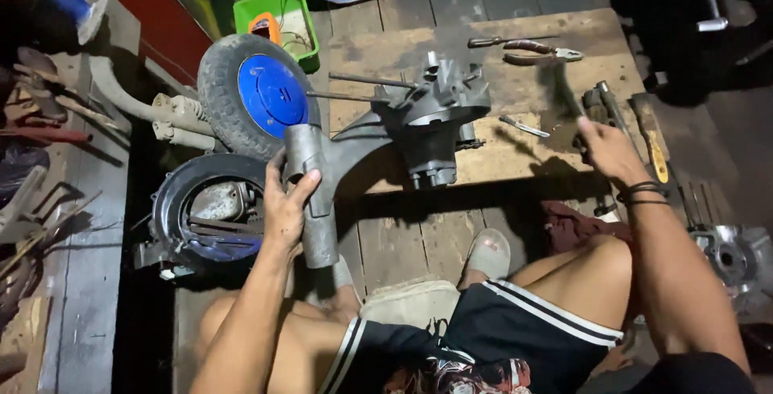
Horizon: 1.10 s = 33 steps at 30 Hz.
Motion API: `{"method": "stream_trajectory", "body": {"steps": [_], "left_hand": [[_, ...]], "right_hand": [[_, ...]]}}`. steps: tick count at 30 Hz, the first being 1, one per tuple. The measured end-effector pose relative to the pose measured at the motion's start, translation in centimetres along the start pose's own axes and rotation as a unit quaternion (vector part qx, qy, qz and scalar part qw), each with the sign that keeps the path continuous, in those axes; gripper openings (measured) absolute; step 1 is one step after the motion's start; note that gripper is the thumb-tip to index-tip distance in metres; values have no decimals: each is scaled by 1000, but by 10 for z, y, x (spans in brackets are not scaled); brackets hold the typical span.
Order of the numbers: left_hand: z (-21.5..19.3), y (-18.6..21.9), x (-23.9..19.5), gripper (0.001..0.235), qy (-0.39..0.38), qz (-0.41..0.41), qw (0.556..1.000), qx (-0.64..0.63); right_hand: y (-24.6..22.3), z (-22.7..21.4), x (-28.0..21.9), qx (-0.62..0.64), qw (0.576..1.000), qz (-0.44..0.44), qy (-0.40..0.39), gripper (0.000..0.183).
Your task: Cleaning a motorcycle engine casing using a wire brush and a scraper to remove accumulated dirt and grime.
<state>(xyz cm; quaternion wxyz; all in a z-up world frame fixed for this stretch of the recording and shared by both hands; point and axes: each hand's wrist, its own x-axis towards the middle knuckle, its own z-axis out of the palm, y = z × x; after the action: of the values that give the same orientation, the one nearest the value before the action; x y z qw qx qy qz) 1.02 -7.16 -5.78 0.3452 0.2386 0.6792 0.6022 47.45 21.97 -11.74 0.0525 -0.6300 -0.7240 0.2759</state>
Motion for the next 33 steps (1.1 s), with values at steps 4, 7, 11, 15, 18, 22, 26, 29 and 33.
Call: {"method": "stream_trajectory", "body": {"steps": [4,7,11,15,18,22,26,29,33], "left_hand": [[-12,-28,11,80,-4,11,1000,1],[-23,-50,15,79,2,-24,1000,-8],[-33,-66,19,69,16,-62,998,29],[-54,-102,31,89,51,-135,988,58],[-33,-60,5,84,54,-132,985,94],[-72,-140,39,80,61,-132,983,116],[-85,-170,54,86,65,-144,980,119],[-52,-106,25,82,74,-157,980,97],[-45,-87,27,78,78,-175,974,117]], "right_hand": [[-22,1,-1,58,997,40,-3,71],[-18,9,3,49,999,-4,20,41],[-40,0,-16,-2,1000,-7,11,30],[-27,7,-13,-8,1000,-1,5,35],[-40,11,-14,41,999,-21,17,39],[-80,12,-22,108,990,-73,52,44],[-141,22,-37,191,949,-233,96,43],[-172,34,-25,196,908,-356,100,39],[-191,61,7,244,885,-389,83,26]]}}
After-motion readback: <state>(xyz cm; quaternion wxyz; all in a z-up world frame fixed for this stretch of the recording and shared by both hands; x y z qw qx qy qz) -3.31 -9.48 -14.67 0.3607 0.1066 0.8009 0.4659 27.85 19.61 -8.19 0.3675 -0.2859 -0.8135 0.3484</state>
